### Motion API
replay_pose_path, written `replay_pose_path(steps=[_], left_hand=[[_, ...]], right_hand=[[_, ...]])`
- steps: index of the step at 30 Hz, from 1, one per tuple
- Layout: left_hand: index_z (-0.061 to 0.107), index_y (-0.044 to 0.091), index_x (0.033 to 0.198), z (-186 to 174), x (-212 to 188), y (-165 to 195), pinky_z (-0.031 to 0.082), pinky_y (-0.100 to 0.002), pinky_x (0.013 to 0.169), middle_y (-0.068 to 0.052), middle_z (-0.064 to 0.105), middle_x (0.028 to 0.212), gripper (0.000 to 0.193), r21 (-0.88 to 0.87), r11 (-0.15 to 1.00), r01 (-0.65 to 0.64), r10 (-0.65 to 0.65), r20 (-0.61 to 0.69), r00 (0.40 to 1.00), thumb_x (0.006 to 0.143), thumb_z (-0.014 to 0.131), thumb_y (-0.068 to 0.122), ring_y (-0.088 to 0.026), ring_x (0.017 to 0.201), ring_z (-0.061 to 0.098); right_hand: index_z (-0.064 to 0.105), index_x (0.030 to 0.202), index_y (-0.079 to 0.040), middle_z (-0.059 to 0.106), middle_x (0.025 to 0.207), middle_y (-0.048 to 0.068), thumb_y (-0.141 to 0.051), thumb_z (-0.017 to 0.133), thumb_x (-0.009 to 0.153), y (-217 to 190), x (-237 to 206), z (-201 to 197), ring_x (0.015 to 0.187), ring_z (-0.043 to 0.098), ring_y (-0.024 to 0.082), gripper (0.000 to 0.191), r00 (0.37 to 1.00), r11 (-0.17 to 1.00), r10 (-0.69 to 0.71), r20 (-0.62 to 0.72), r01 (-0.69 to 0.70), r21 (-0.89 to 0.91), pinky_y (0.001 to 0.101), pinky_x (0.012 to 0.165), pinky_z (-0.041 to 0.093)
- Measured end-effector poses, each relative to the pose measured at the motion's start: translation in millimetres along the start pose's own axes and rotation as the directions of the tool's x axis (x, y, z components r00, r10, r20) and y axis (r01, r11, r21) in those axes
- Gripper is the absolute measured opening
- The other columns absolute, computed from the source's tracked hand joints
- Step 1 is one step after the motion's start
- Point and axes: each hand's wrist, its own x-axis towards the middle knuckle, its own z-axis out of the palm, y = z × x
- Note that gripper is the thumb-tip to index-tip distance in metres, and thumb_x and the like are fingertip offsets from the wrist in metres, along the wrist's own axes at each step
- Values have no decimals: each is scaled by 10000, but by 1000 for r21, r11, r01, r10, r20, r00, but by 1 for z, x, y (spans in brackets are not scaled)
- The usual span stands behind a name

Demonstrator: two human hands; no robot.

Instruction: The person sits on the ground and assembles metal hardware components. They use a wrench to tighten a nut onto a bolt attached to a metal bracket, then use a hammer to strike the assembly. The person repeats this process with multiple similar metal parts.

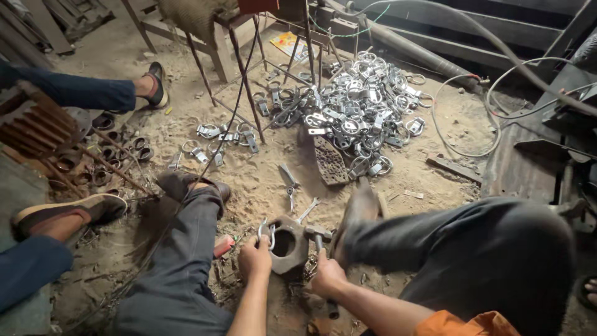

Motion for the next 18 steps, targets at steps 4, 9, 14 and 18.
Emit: replay_pose_path(steps=[4,9,14,18], left_hand=[[781,143,968,3,5,2,541,-514,788,-179,748,949,309,-48,999,-2,-1,-56,998,884,691,426,-412,906,705],[788,165,1026,4,5,-1,539,-504,795,-170,751,973,312,-39,999,1,-3,-47,999,878,705,427,-398,924,705],[796,183,1016,7,7,-11,551,-466,805,-152,760,978,290,-31,999,-38,40,70,997,867,715,419,-360,916,722],[800,193,1009,26,11,-17,556,-466,780,-142,758,928,278,13,1000,-11,9,121,993,828,747,397,-356,882,725]], right_hand=[[236,1576,-39,690,1105,246,-116,617,846,6,-2,-7,1016,698,398,827,999,999,-24,-26,23,-48,470,855,567],[400,1453,-62,712,1010,237,-166,634,869,9,2,-8,955,709,409,637,996,992,-63,-64,56,-114,489,820,565],[509,1348,-83,710,1013,258,-207,658,877,15,7,-12,968,697,430,510,995,996,-77,-62,75,-37,504,837,556],[579,1245,-95,710,953,223,-281,766,847,28,11,-9,895,683,399,478,988,993,-115,-102,114,-14,494,786,537]])
